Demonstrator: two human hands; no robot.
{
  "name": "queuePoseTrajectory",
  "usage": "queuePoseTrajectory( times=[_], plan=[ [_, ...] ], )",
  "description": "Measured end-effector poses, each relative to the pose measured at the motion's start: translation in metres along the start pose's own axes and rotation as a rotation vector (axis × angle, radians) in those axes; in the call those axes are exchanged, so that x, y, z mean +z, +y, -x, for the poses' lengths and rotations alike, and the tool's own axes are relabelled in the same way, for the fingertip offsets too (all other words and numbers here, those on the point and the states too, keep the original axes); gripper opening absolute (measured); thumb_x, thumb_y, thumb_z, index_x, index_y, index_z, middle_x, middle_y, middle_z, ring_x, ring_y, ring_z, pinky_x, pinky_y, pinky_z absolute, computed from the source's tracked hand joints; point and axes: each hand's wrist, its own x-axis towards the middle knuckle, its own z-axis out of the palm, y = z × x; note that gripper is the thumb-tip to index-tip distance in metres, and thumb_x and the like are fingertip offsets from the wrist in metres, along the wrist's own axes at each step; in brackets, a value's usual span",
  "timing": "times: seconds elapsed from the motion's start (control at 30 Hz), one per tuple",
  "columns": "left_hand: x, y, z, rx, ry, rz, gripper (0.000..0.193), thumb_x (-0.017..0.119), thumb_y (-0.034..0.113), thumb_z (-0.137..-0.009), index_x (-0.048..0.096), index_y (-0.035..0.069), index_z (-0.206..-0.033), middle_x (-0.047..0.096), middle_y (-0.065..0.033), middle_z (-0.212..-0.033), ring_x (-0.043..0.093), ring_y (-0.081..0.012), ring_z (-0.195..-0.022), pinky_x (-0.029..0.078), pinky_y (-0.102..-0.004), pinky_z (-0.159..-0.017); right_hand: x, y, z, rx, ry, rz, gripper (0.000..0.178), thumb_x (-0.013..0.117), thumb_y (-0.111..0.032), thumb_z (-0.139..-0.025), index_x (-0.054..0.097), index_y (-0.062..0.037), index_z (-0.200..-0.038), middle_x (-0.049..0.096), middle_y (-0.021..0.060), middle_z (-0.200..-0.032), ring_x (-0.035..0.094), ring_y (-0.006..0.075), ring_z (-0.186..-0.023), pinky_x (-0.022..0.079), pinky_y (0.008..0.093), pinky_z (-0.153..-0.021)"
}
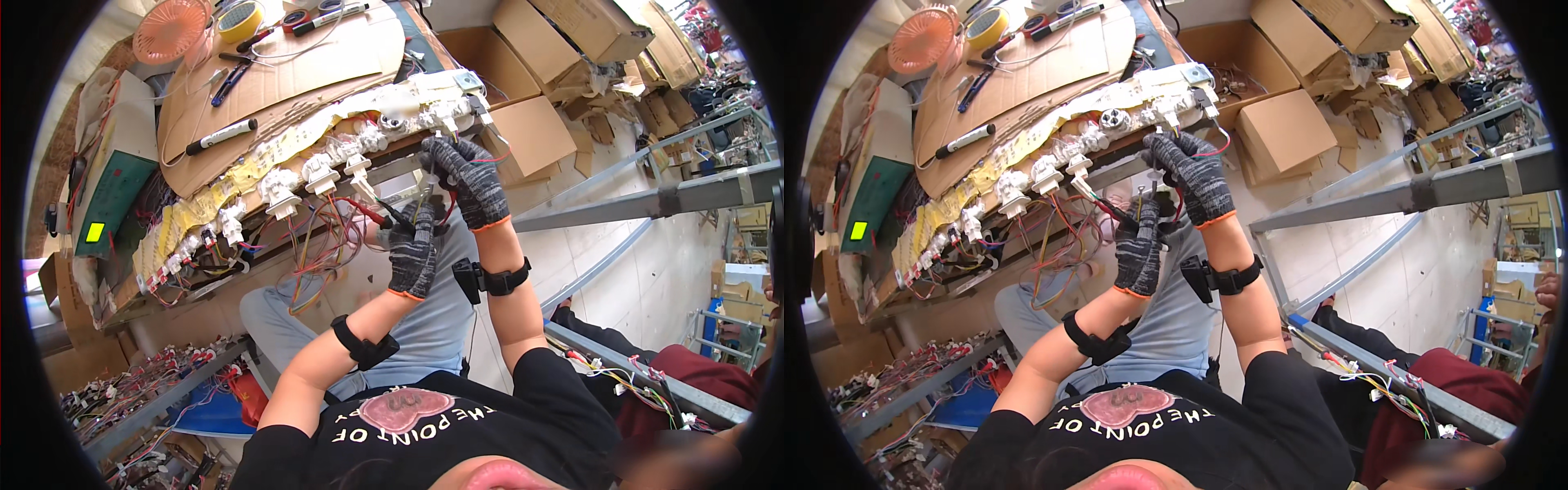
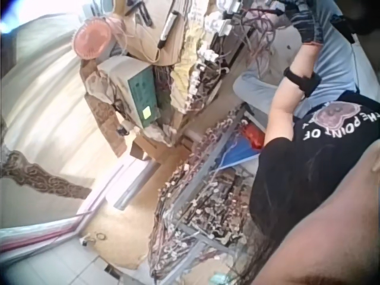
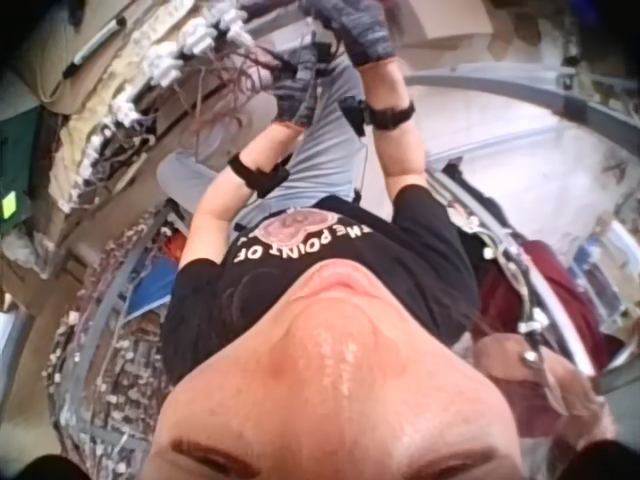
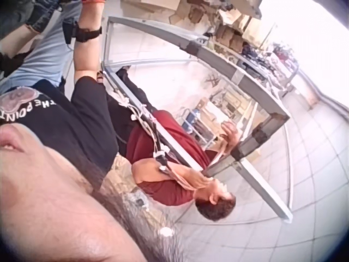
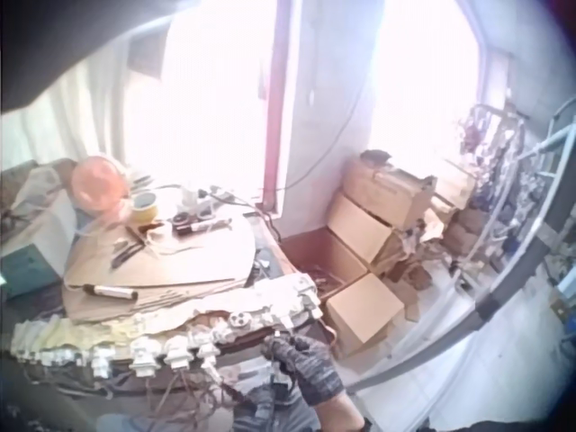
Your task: Assemble and wire electronic components onto a circular panel.
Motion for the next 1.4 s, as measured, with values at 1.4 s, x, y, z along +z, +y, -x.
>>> queuePoseTrajectory(
  times=[1.4],
  plan=[
    [0.015,0.042,0.016,-0.029,0.061,0.314,0.008,0.043,0.007,-0.092,0.047,0.010,-0.098,0.048,0.0012,-0.075,0.043,-0.0059,-0.059,0.037,-0.0201,-0.049,0.024,0.000,-0.011,-0.010,0.310,0.124,0.022,0.066,-0.027,-0.079,0.061,-0.0095,-0.067,0.057,-0.0011,-0.056,0.045,0.0046,-0.043,0.032,0.0192,-0.039]
  ],
)
